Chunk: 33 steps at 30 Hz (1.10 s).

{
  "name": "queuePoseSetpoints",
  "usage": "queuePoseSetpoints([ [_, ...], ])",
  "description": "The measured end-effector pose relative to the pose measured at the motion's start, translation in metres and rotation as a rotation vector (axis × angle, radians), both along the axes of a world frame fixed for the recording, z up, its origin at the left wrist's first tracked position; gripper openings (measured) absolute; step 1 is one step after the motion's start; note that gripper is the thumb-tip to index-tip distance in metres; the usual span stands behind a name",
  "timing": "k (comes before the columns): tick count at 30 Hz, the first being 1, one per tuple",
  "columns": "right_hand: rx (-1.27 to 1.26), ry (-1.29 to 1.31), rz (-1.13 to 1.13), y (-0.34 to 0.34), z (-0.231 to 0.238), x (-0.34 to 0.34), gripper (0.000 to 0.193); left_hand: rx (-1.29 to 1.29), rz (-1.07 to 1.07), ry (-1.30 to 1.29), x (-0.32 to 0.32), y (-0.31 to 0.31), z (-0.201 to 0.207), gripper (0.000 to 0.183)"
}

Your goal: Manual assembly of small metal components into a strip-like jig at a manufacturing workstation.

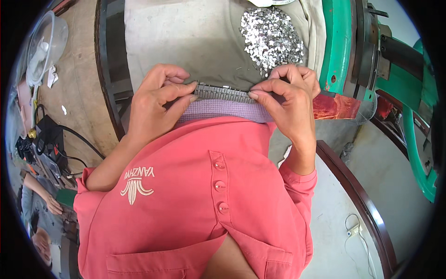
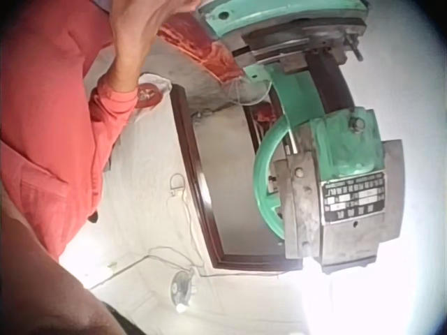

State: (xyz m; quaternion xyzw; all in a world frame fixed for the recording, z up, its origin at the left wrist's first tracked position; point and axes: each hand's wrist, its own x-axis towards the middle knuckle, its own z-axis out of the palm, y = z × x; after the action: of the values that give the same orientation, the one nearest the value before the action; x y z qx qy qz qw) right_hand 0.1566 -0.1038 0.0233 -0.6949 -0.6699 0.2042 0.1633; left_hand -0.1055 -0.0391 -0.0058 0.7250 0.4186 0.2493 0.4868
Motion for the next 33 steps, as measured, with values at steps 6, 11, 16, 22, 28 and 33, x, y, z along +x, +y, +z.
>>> queuePoseSetpoints([
  [6, -0.025, 0.004, -0.023, -0.003, 0.002, 0.005, 0.012, 0.011, -0.021, 0.01, -0.001, 0.001, -0.001, 0.026],
  [11, -0.066, 0.101, -0.048, -0.001, 0.002, 0.009, 0.009, -0.01, -0.013, 0.014, -0.002, 0.0, 0.001, 0.026],
  [16, -0.028, 0.224, -0.026, 0.009, 0.005, 0.002, 0.008, -0.004, -0.01, 0.005, -0.002, 0.0, -0.001, 0.025],
  [22, 0.059, 0.188, 0.097, 0.027, 0.001, -0.022, 0.008, 0.028, -0.019, 0.013, -0.001, 0.001, 0.0, 0.025],
  [28, 0.069, 0.158, 0.178, 0.036, -0.004, -0.033, 0.006, 0.022, -0.007, 0.022, -0.001, 0.0, 0.0, 0.025],
  [33, 0.072, 0.129, 0.186, 0.039, -0.006, -0.04, 0.007, 0.015, -0.009, 0.018, -0.001, 0.0, -0.001, 0.025],
])
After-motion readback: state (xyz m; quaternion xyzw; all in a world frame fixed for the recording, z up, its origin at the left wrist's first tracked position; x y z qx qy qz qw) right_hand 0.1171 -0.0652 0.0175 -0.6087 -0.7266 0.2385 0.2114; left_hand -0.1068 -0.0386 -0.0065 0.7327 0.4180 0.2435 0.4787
